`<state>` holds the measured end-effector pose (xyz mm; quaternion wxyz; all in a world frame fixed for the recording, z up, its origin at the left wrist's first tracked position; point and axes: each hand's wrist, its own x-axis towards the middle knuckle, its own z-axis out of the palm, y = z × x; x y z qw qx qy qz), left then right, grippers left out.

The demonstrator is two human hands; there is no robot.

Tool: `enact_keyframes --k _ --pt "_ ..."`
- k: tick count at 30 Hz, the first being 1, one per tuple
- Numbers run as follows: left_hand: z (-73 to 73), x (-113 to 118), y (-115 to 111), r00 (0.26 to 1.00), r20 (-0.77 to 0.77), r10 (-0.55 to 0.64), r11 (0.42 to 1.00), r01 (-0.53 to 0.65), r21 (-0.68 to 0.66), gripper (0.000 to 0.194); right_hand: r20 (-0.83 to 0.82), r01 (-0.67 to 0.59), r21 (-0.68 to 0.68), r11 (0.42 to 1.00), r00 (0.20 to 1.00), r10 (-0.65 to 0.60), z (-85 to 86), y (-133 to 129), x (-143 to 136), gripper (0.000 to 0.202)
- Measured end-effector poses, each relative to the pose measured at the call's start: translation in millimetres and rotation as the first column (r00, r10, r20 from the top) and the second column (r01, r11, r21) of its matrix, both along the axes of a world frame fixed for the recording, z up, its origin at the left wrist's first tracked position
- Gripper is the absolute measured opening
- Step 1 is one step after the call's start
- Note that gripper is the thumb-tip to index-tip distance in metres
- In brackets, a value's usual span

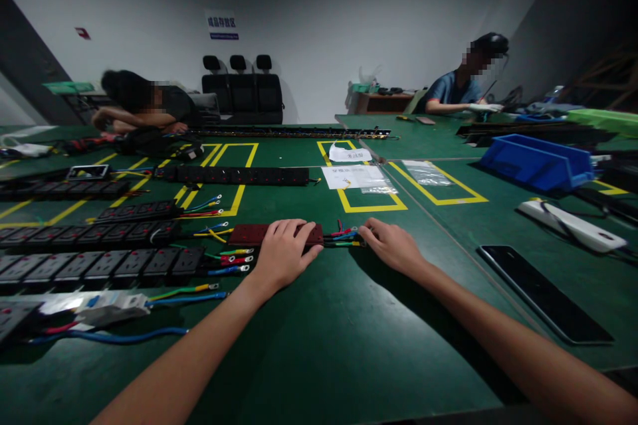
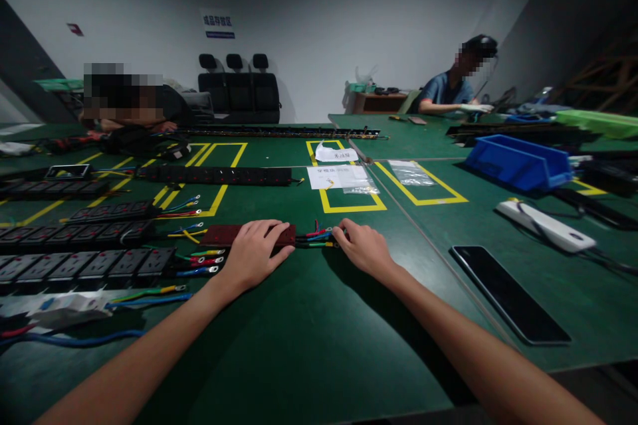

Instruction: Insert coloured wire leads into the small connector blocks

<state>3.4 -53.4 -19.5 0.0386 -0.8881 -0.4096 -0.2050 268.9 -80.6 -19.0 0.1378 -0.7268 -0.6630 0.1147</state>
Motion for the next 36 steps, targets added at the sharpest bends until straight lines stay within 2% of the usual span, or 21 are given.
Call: enact_keyframes --k 11,36 --pt "-1.0 0.2 0.5 1.000 -0.012 0.007 1.000 -0.007 0.005 0.047 0.022 -0.023 0.044 0.999 1.000 0.022 -4.3 0.5 1.1 0.038" --pt "-1.7 0.1 1.2 1.000 -0.009 0.003 1.000 -0.003 0.004 0.048 0.042 -0.034 0.043 0.999 0.999 0.032 -4.3 0.4 1.4 0.038"
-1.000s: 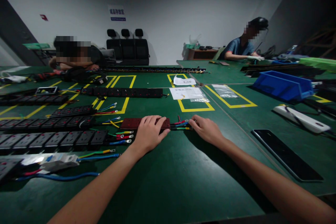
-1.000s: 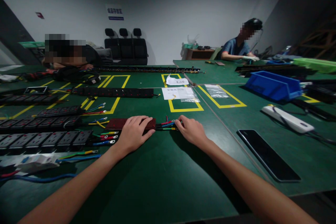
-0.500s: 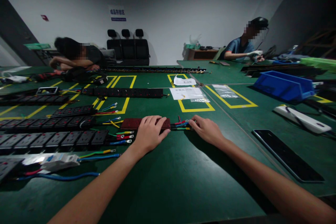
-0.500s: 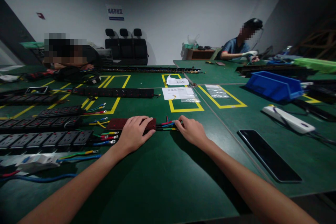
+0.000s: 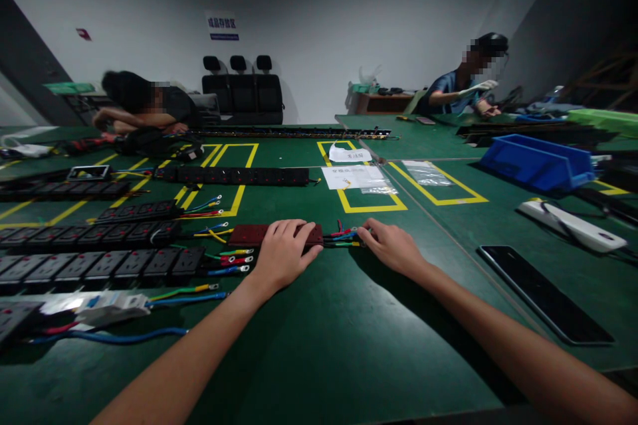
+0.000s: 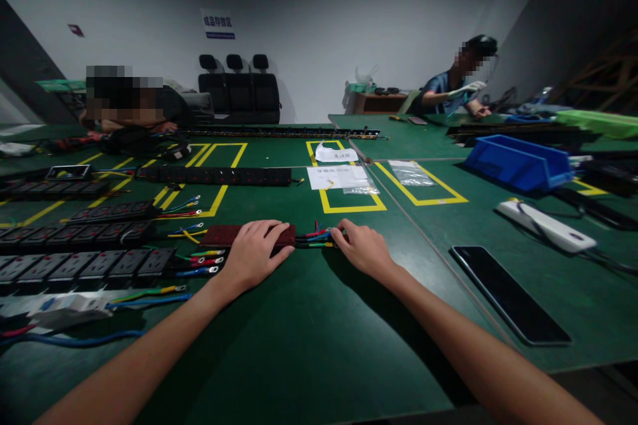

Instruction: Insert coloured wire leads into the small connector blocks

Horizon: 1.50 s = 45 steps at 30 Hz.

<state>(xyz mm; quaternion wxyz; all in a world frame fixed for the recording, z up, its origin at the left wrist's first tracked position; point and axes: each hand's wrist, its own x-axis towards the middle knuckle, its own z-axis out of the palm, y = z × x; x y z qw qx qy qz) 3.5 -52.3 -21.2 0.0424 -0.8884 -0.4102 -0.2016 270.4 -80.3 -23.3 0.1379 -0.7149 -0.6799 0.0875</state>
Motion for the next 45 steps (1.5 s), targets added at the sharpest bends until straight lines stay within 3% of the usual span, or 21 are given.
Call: enact_keyframes --k 11,14,18,24,32,45 --pt "0.4 -0.1 -0.4 1.000 -0.004 0.004 1.000 -0.004 -0.006 0.048 -0.039 0.000 -0.007 1.000 0.999 0.000 0.0 0.0 0.6 0.039" --pt "0.5 -0.2 -0.1 1.000 -0.007 0.003 1.000 -0.003 -0.012 0.048 -0.184 -0.031 0.040 0.999 0.982 0.038 -0.8 0.8 1.0 0.040" --pt "0.4 -0.4 -0.2 1.000 -0.006 0.000 1.000 0.000 -0.013 0.047 -0.430 -0.055 0.120 0.991 0.897 0.102 -0.3 1.4 -1.0 0.043" --pt "-0.4 -0.6 0.0 1.000 0.002 -0.006 1.000 0.006 -0.008 0.047 -0.622 -0.060 0.101 0.993 0.776 0.110 -1.8 1.8 -2.4 0.040" --pt "1.3 0.0 -1.0 1.000 0.000 0.002 1.000 -0.002 -0.012 0.047 -0.408 -0.051 0.181 0.982 0.905 0.122 -10.8 4.0 1.3 0.032" --pt "0.6 -0.4 -2.0 1.000 0.009 0.001 1.000 -0.001 -0.020 0.048 -0.300 -0.091 0.189 0.978 0.943 0.145 -16.6 3.4 6.2 0.031"
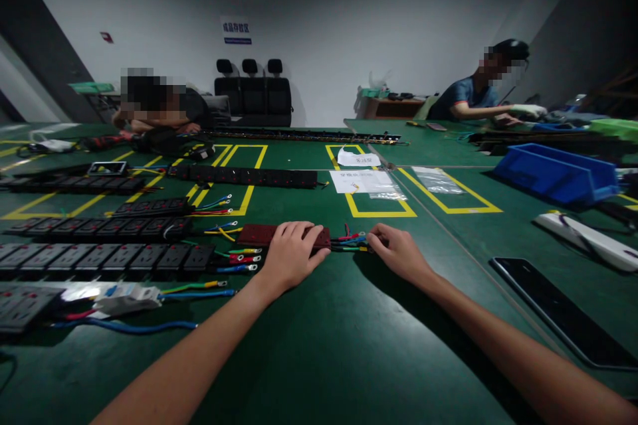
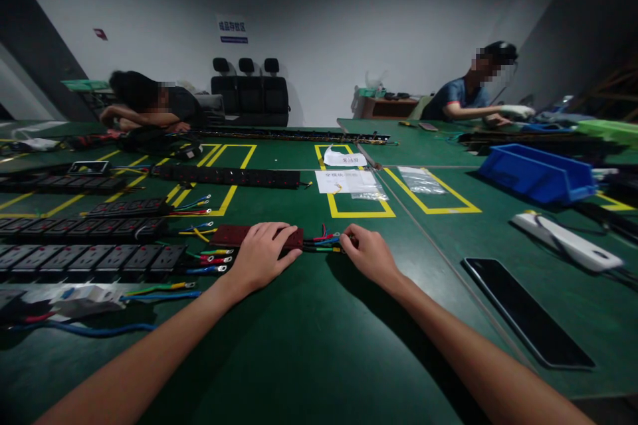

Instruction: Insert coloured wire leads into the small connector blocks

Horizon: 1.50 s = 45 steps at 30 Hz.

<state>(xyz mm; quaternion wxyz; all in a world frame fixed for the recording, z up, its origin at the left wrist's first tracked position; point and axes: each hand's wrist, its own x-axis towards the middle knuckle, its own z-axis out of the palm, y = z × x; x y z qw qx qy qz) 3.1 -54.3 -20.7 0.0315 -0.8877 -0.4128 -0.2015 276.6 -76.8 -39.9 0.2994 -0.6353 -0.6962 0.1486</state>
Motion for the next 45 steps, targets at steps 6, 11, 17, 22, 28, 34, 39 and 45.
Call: enact_keyframes --k 6,11,17,22,28,34,39,45 --pt "-0.7 0.1 0.4 1.000 0.004 0.001 1.000 -0.001 -0.001 0.047 0.018 -0.002 0.004 1.000 1.000 0.002 2.1 -1.3 -1.3 0.032" --pt "-0.1 0.2 0.2 1.000 0.003 -0.001 1.000 0.001 0.001 0.047 0.019 -0.001 0.004 1.000 1.000 0.001 4.4 -2.1 -2.6 0.031" --pt "0.4 0.4 -0.1 1.000 0.002 0.000 1.000 0.000 0.005 0.047 0.027 -0.003 -0.001 1.000 1.000 0.003 3.8 -1.5 -1.7 0.030" --pt "-0.3 0.5 0.1 1.000 0.004 0.000 1.000 0.000 0.004 0.046 0.028 0.009 0.001 1.000 1.000 -0.009 3.9 -2.0 -2.5 0.030" --pt "-0.8 0.3 0.4 1.000 0.002 0.002 1.000 -0.002 0.011 0.047 0.036 0.004 -0.002 1.000 0.999 -0.004 4.2 -2.0 -2.2 0.029" --pt "-0.9 0.6 0.3 1.000 0.000 0.000 1.000 0.000 0.014 0.047 0.034 0.001 -0.001 1.000 0.999 -0.001 5.3 -2.4 -2.6 0.029" --pt "-0.7 0.6 -0.1 1.000 -0.001 -0.001 1.000 0.001 0.013 0.047 0.042 0.003 -0.013 1.000 0.999 -0.002 6.1 -2.4 -2.6 0.029" --pt "-0.9 0.3 0.3 1.000 -0.004 -0.003 1.000 0.003 0.017 0.047 0.044 0.007 -0.012 1.000 0.999 -0.007 5.2 -2.2 -2.5 0.030"
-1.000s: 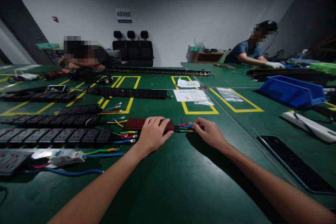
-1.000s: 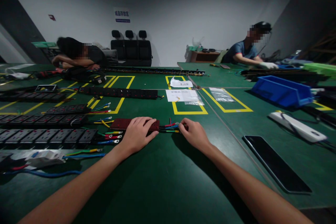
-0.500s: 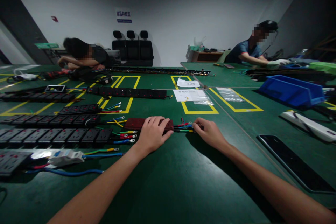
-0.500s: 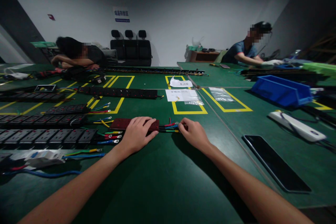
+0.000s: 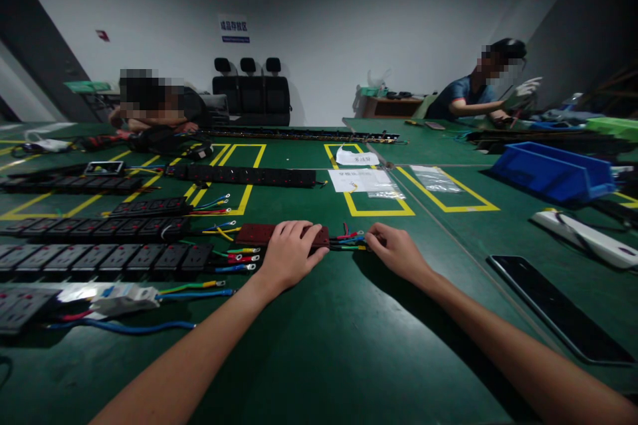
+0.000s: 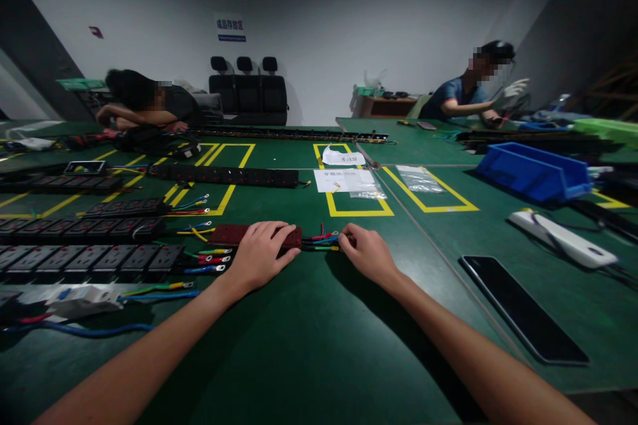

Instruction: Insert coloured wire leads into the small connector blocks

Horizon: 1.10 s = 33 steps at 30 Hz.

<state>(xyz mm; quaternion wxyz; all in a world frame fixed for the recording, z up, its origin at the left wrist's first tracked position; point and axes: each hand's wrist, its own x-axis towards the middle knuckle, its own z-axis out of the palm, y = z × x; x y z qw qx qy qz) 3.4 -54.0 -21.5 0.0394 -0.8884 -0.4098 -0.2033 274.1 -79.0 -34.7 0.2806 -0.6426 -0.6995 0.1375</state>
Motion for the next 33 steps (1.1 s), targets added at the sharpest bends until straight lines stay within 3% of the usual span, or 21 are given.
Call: enact_keyframes --k 33 --pt "-0.3 0.1 0.9 1.000 -0.012 0.001 1.000 -0.001 0.007 0.047 0.008 0.007 -0.003 1.000 1.000 -0.007 -2.6 1.2 0.6 0.029"
